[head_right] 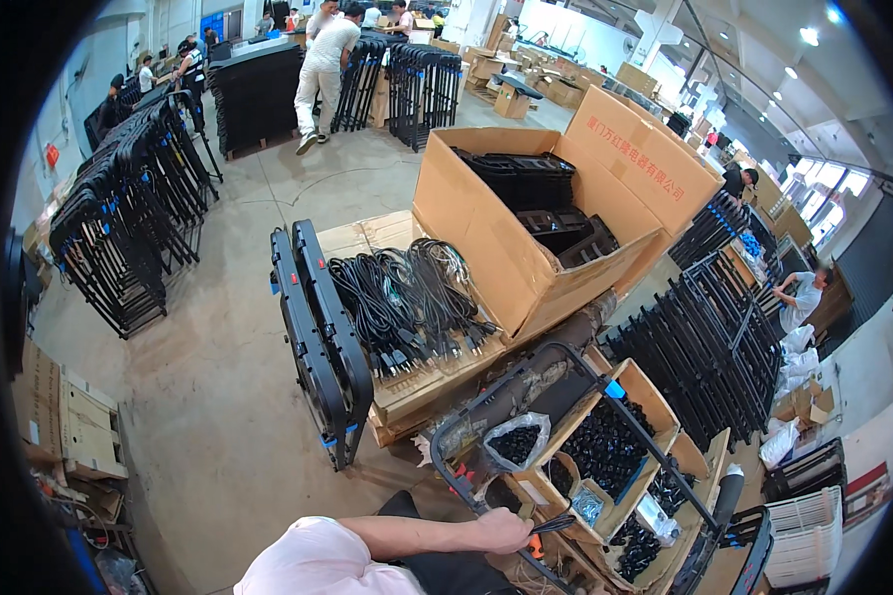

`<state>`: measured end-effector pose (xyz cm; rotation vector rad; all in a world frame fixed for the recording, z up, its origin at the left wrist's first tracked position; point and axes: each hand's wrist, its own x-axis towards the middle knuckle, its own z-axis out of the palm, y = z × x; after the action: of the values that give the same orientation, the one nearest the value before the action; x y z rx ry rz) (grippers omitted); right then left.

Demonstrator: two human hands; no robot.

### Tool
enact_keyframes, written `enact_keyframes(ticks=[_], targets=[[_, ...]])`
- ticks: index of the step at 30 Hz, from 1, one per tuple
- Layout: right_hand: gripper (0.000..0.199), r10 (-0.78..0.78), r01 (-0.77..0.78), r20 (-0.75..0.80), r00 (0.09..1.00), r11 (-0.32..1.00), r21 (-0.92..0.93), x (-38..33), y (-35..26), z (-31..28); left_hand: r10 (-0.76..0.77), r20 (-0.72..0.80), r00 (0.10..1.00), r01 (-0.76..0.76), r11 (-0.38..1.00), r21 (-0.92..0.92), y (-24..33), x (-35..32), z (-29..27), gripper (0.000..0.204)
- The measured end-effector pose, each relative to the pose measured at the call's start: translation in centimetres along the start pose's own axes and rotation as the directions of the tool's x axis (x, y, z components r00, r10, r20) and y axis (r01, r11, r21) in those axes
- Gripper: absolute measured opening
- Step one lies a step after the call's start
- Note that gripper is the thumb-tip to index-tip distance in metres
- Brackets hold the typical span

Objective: The person assembles a black electronic device, likely a portable heater, in a warehouse setting. They attach a metal frame to the unit, connect a power cord, and use a pneumatic screwdriver to secure a plastic cover onto the device.

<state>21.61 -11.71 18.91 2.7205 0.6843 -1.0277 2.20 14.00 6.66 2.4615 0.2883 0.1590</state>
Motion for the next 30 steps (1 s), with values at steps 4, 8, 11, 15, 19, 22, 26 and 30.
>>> enact_keyframes(ticks=[4,8,11,15,19,22,26,30], targets=[[0.061,0.058,-0.056,0.019,0.998,0.995,-0.08,-0.9,-1.2,0.1,0.018,-0.043,0.999,-0.017,1.0,0.025,-0.5,0.0,1.0,0.035],[0.064,-0.003,0.002,-0.011,1.0,0.99,-0.142,-2.1,-1.7,0.4,0.036,-0.067,0.997,-0.034,0.999,0.029,-0.8,0.0,1.5,0.035],[0.066,0.03,-0.03,-0.004,1.0,0.988,-0.15,-3.3,-1.5,0.9,0.058,-0.057,0.997,-0.056,0.998,0.039,-0.6,-0.1,1.1,0.035],[0.068,0.085,-0.077,0.046,0.995,0.986,-0.147,-3.4,-3.1,-0.3,0.069,-0.067,0.995,-0.065,0.996,0.054,-0.8,-0.2,1.6,0.036],[0.069,0.068,-0.063,0.032,0.997,0.989,-0.134,-3.0,-2.6,-0.2,0.086,-0.072,0.994,-0.083,0.995,0.051,-0.7,-0.2,1.5,0.035],[0.07,0.039,-0.039,0.004,0.999,0.991,-0.131,-2.6,-2.1,0.0,0.084,-0.071,0.994,-0.081,0.996,0.045,-0.8,-0.2,1.5,0.035],[0.072,0.036,-0.037,-0.012,0.999,0.992,-0.12,-2.8,-2.0,0.3,0.065,-0.06,0.996,-0.064,0.998,0.014,-0.5,-0.3,1.3,0.034],[0.074,0.016,-0.019,-0.025,1.0,0.994,-0.108,-2.7,-2.7,0.1,0.076,-0.057,0.996,-0.075,0.997,0.007,-0.9,-0.4,1.3,0.033]])
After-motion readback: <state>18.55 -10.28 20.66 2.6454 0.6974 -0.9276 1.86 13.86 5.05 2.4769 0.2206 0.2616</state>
